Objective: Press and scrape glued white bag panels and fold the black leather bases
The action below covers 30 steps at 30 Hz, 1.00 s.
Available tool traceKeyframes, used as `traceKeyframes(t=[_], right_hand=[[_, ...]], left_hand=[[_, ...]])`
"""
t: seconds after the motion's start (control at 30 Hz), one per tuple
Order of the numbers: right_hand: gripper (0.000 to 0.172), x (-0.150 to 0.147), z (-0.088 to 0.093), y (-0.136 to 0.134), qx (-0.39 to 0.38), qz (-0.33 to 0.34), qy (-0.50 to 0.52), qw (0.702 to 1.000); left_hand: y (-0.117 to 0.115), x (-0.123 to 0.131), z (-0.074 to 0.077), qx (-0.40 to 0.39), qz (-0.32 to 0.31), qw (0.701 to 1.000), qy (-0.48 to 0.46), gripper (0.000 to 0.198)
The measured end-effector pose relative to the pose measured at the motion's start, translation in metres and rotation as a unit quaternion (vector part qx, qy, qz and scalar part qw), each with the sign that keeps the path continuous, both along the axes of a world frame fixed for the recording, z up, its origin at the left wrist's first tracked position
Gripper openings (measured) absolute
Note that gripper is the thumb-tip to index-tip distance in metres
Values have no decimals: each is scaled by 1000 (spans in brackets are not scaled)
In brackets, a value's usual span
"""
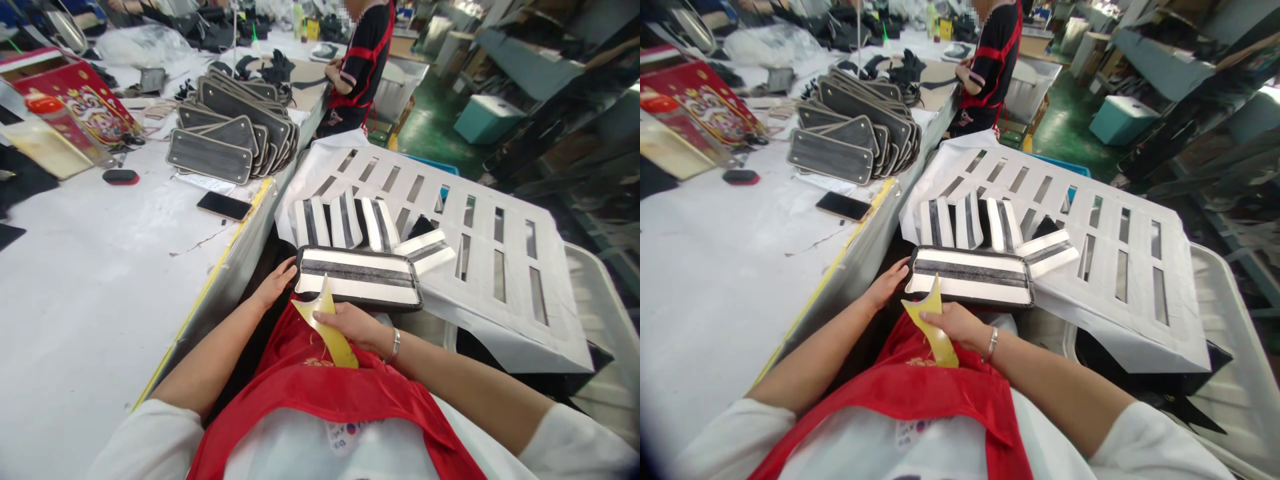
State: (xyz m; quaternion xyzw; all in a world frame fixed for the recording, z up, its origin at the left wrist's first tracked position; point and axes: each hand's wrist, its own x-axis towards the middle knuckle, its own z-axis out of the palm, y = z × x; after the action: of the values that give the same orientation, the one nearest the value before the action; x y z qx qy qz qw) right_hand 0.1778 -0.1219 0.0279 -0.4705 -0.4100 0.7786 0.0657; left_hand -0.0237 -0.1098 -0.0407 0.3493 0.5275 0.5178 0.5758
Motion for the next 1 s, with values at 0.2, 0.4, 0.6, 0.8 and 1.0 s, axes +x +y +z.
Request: traceKeyframes(t=[0.2, 0.4, 0.6, 0.8, 1.0], right_hand=[[23, -49, -29, -29, -71, -121, 36, 989], [16, -70, -29, -28, -147, -113, 122, 975], [17, -70, -30, -20, -208, -131, 135, 960], [28, -66, -35, -12, -252, -132, 145, 948], [63, -59, -53, -9, -261, -113, 170, 944]], left_hand=[[-14, 13, 3, 10, 60, 951, -302, 50], [-20, 11, 22, -49, 62, 938, -338, 52], [-9, 23, 32, -71, 78, 937, -332, 53], [0, 29, 33, -90, 87, 953, -274, 53], [4, 27, 20, -88, 73, 972, -204, 51]])
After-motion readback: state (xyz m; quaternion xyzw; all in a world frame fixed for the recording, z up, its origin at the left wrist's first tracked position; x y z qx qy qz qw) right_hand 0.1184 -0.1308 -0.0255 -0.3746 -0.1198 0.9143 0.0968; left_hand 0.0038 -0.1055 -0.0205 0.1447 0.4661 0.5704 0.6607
